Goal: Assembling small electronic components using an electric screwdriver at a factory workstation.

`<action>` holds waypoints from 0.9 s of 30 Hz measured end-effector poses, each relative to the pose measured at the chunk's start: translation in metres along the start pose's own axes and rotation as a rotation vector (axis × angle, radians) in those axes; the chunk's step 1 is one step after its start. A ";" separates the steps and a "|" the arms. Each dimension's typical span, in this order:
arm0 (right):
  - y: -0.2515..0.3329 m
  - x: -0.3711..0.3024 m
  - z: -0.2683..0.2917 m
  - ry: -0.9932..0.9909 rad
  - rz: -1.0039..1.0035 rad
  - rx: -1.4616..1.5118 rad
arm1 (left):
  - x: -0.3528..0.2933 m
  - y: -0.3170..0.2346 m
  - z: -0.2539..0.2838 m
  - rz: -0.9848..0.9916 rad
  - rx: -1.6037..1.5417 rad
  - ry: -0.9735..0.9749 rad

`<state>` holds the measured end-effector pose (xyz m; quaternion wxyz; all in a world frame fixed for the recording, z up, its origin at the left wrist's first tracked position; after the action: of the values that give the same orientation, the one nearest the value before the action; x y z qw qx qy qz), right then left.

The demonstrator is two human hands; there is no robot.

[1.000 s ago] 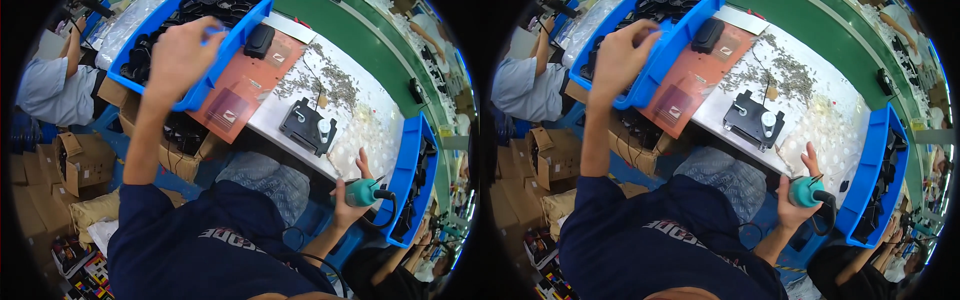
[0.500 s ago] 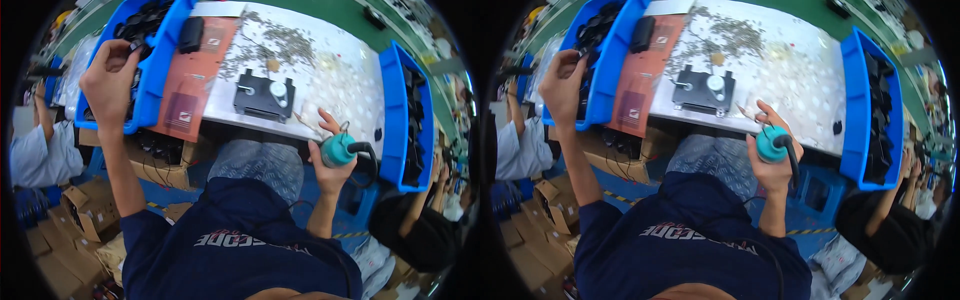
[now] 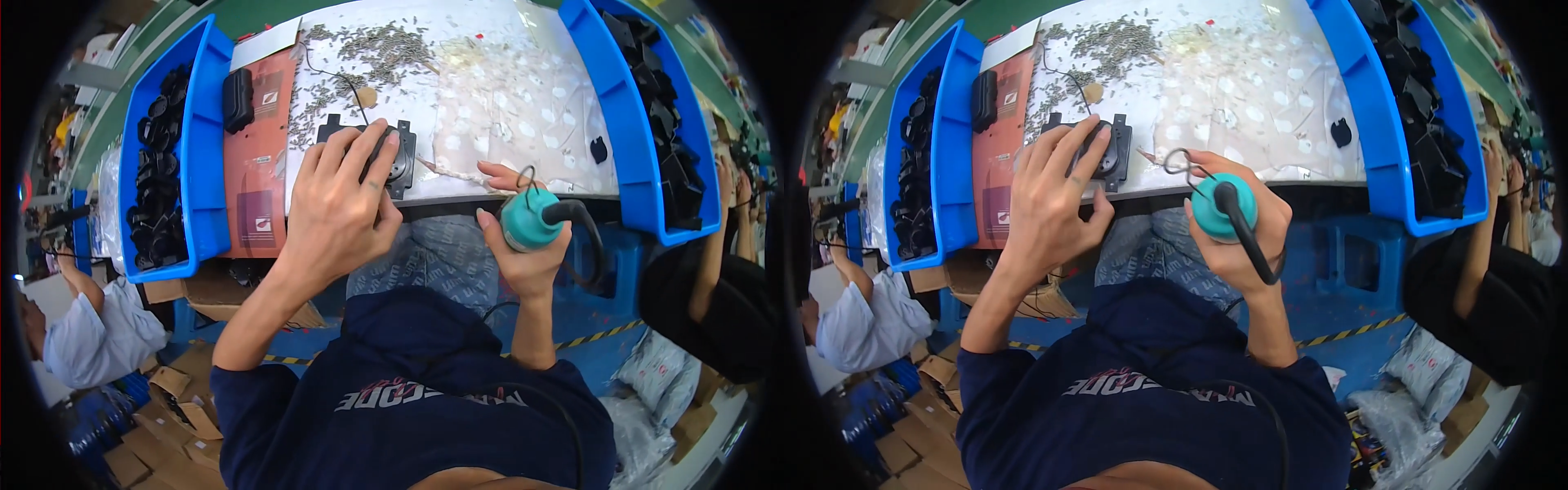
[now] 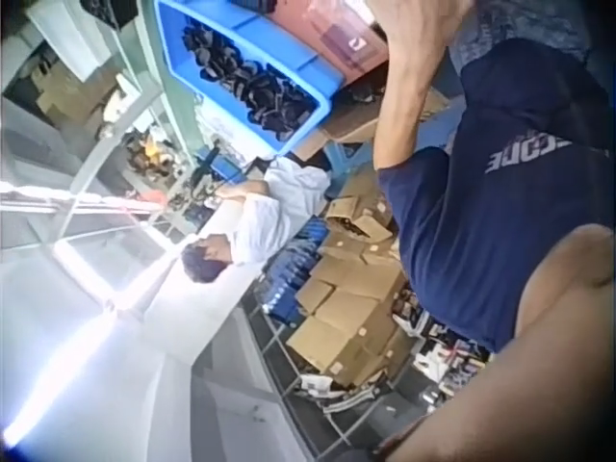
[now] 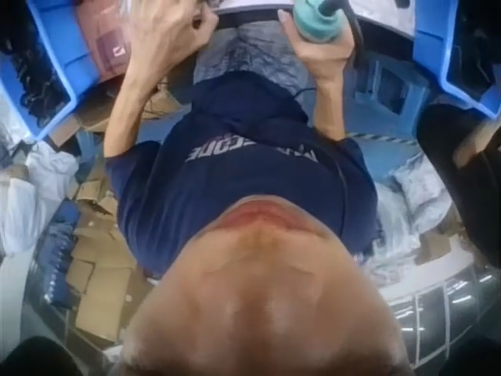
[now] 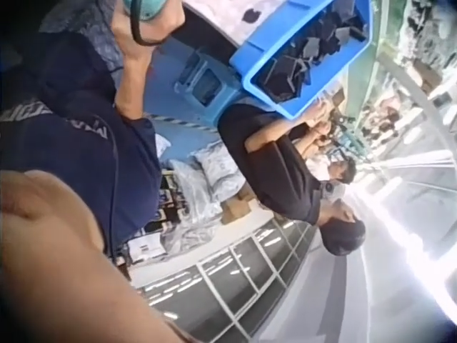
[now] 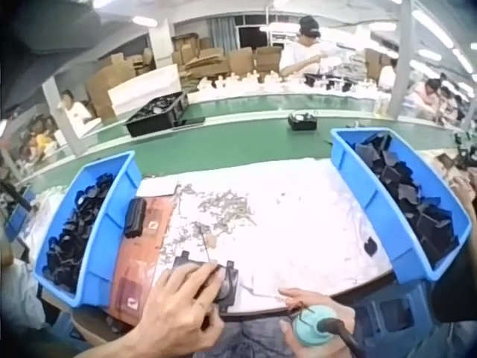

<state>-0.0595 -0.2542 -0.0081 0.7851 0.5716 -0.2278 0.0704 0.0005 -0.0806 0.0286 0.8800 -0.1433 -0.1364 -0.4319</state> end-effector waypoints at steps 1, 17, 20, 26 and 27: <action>-0.002 0.000 -0.002 0.026 -0.046 0.079 | 0.003 -0.003 0.001 0.041 0.028 0.047; -0.018 -0.007 0.004 0.045 -0.094 0.179 | 0.016 0.010 0.001 -0.004 0.141 0.028; -0.019 -0.008 0.010 0.024 -0.075 0.181 | 0.011 0.014 -0.003 0.010 0.038 -0.041; -0.019 -0.004 0.014 0.033 -0.088 0.193 | 0.009 0.023 -0.003 -0.003 -0.104 -0.081; -0.018 -0.003 0.015 0.029 -0.106 0.180 | 0.008 0.023 -0.004 -0.020 -0.113 -0.072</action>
<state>-0.0598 -0.2732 -0.0213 0.7364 0.6501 -0.1785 0.0576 0.0243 -0.0746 0.0252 0.8607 -0.2067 -0.1451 -0.4422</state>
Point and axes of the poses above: each hand's wrist, its own x-axis towards the middle knuckle, its own z-axis out of the back of the hand, y = z × x, the point moved 7 cm from there along x, towards the middle knuckle, and after that the axes turned 5 degrees about y, right-handed, at the moved point
